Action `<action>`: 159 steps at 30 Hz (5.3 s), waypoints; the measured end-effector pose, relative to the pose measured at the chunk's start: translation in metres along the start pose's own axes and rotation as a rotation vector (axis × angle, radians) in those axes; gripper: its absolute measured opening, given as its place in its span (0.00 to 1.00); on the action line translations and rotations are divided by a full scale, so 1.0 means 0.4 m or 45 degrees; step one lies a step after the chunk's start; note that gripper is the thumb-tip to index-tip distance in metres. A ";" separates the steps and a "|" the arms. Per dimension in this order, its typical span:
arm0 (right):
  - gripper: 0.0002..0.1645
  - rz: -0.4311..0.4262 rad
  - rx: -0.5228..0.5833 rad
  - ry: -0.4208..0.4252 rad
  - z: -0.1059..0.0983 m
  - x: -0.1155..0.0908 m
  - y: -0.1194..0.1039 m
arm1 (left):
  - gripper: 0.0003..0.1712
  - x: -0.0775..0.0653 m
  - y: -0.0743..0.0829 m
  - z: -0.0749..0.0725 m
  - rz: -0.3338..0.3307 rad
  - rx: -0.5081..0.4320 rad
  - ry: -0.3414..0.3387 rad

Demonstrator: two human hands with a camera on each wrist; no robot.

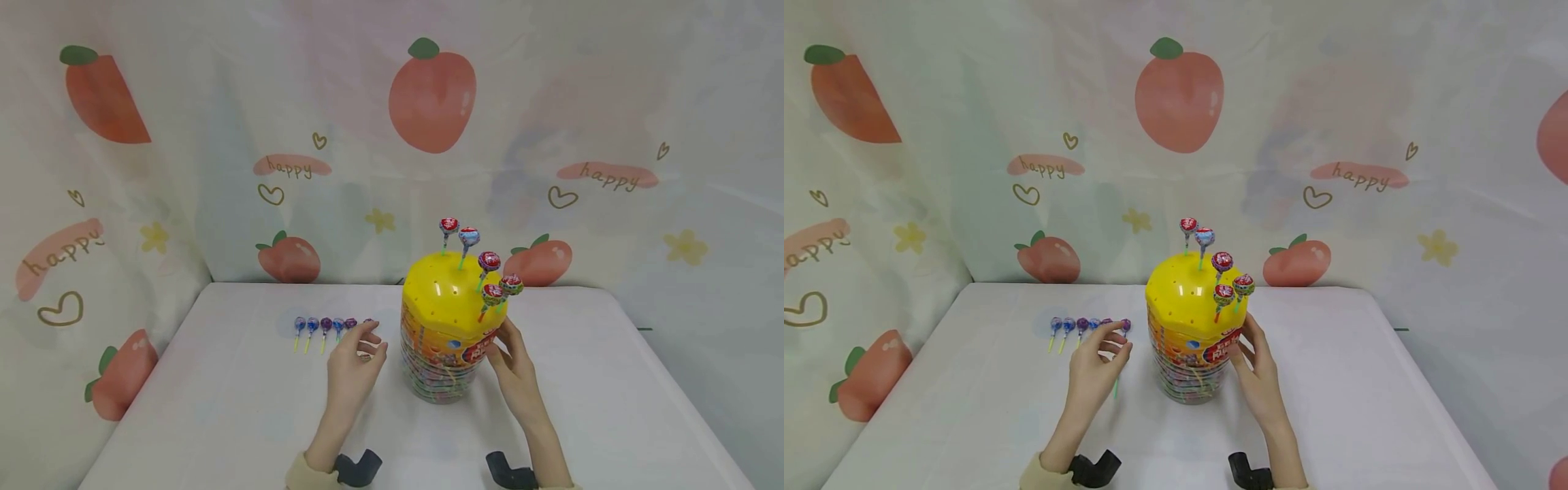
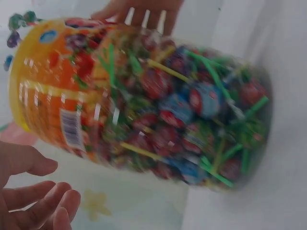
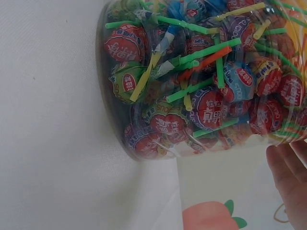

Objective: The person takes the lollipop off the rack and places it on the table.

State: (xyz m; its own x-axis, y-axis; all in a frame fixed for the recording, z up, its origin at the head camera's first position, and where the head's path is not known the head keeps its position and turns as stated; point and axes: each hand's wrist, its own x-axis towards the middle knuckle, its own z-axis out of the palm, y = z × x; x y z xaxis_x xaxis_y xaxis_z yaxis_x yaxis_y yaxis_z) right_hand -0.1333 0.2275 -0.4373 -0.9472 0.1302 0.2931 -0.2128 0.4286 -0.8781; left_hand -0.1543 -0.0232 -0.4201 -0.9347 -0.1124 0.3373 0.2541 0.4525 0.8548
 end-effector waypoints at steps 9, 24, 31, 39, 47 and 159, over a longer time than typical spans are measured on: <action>0.36 0.013 -0.023 0.005 0.000 0.000 -0.002 | 0.21 -0.004 0.086 -0.016 0.166 -0.082 0.043; 0.35 0.025 -0.023 -0.005 0.000 -0.001 -0.004 | 0.22 0.012 0.188 -0.004 0.406 -0.217 0.010; 0.36 0.031 -0.010 -0.009 -0.001 -0.001 -0.006 | 0.20 0.017 0.235 0.015 0.479 -0.270 -0.005; 0.35 0.037 -0.029 -0.013 -0.002 -0.001 -0.004 | 0.19 0.019 0.280 0.039 0.523 -0.326 -0.085; 0.35 0.044 -0.020 -0.009 -0.004 0.003 0.004 | 0.20 0.018 0.310 0.062 0.537 -0.378 -0.141; 0.35 -0.001 -0.008 -0.004 -0.001 0.002 0.002 | 0.17 0.011 -0.088 -0.015 -0.257 0.019 0.037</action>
State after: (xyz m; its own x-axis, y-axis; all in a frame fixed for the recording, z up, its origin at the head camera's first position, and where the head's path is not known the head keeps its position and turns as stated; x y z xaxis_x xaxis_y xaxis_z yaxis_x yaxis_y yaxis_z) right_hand -0.1340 0.2282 -0.4379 -0.9479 0.1269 0.2921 -0.2117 0.4340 -0.8757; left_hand -0.1660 -0.0448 -0.4465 -0.9587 -0.2275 0.1708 0.0582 0.4309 0.9005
